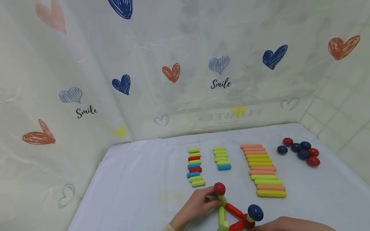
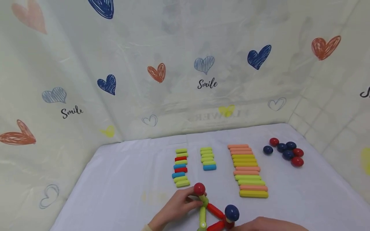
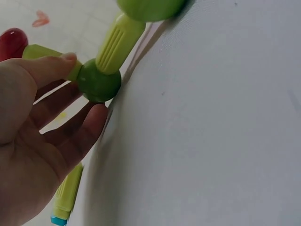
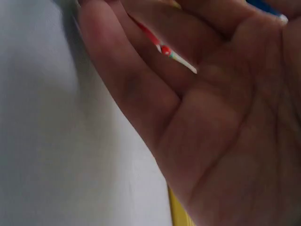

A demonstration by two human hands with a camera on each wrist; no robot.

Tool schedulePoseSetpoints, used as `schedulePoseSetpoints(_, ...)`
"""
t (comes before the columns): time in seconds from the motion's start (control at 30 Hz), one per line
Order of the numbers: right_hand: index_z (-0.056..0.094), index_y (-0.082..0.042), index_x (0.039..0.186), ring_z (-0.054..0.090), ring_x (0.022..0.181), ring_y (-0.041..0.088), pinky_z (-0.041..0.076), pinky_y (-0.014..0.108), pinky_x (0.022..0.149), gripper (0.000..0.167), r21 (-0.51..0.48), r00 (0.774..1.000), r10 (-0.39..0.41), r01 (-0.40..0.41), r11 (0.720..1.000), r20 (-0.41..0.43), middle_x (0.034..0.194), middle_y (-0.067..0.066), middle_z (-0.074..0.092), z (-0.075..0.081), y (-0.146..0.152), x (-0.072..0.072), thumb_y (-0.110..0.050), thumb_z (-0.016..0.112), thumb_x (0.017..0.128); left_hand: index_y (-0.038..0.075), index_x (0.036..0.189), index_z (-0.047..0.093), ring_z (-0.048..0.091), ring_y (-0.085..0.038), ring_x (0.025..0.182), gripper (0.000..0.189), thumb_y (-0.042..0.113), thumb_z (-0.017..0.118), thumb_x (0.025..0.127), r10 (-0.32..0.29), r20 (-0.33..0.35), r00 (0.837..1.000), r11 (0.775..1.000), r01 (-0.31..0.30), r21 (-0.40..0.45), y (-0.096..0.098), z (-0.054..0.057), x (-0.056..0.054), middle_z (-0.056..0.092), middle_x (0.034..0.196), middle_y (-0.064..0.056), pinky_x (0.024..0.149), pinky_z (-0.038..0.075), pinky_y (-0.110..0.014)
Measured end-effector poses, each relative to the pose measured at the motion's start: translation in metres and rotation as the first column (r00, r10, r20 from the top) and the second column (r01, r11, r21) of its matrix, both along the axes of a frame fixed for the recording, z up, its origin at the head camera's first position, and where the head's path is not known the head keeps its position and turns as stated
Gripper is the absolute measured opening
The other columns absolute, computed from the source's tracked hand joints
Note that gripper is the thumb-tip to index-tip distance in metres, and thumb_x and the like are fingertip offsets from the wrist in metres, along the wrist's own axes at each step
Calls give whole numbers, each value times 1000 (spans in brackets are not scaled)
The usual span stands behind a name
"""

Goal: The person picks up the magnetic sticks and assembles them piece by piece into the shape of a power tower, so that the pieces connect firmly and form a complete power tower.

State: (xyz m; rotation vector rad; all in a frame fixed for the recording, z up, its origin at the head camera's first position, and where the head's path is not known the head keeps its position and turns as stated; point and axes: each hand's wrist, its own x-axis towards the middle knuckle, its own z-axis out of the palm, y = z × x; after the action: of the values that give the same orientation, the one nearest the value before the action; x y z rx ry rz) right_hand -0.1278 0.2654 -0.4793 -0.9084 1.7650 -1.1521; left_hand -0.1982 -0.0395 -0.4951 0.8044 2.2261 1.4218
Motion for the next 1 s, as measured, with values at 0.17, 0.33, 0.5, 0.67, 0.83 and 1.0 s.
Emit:
schedulePoseSetpoints(0.17, 60, -13, 130, 57, 108, 11, 49, 19, 89, 30, -64, 982, -134, 144, 988, 135, 146, -4, 48, -6, 18, -15, -9, 49, 102, 19, 114, 66, 56, 3, 90, 24, 16, 71, 91, 3, -66, 998, 1000, -5, -30, -4, -2, 1, 63, 102, 15, 77, 51, -16)
schedulePoseSetpoints(0.33, 61, -16, 127, 54, 99, 8, 49, 16, 79, 28, 75, 920, -392, 389, 918, 27, 128, 7, 57, 16, 30, -12, -17, 55, 100, 20, 110, 66, 51, 3, 83, 24, 22, 74, 88, -6, -90, 996, 996, -2, -90, -5, 0, 4, 57, 96, 16, 72, 50, -15)
schedulePoseSetpoints(0.5, 53, -4, 135, 57, 103, 9, 50, 17, 84, 34, -54, 889, -457, 458, 888, 27, 123, 2, 59, 38, 32, -8, -8, 52, 101, 21, 107, 66, 51, 3, 78, 22, 23, 75, 87, -20, -25, 999, 993, 17, -119, -6, 2, 9, 56, 93, 17, 70, 50, -15)
schedulePoseSetpoints(0.67, 51, -6, 137, 57, 109, 11, 51, 20, 87, 39, -242, 875, -477, 448, 861, -77, 129, -4, 57, 50, 15, 1, 2, 52, 99, 21, 106, 66, 53, 3, 80, 21, 23, 75, 87, -79, 6, 997, 989, 79, -123, -8, 4, 13, 57, 93, 17, 71, 50, -15)
schedulePoseSetpoints(0.83, 54, -11, 134, 58, 105, 9, 53, 21, 84, 40, -281, 824, -476, 399, 873, -307, 125, -4, 58, 54, -3, 2, -1, 59, 96, 21, 105, 65, 53, 4, 81, 21, 21, 76, 87, -111, 27, 993, 986, 114, -121, -9, 5, 15, 58, 93, 17, 72, 50, -15)
schedulePoseSetpoints(1.0, 56, -14, 131, 59, 102, 8, 54, 20, 81, 37, -248, 799, -463, 394, 885, -384, 118, -1, 60, 49, -9, -1, -8, 62, 95, 19, 107, 65, 53, 5, 84, 20, 18, 74, 89, -176, 54, 983, 980, 180, -89, -11, 5, 17, 59, 96, 17, 73, 51, -16)
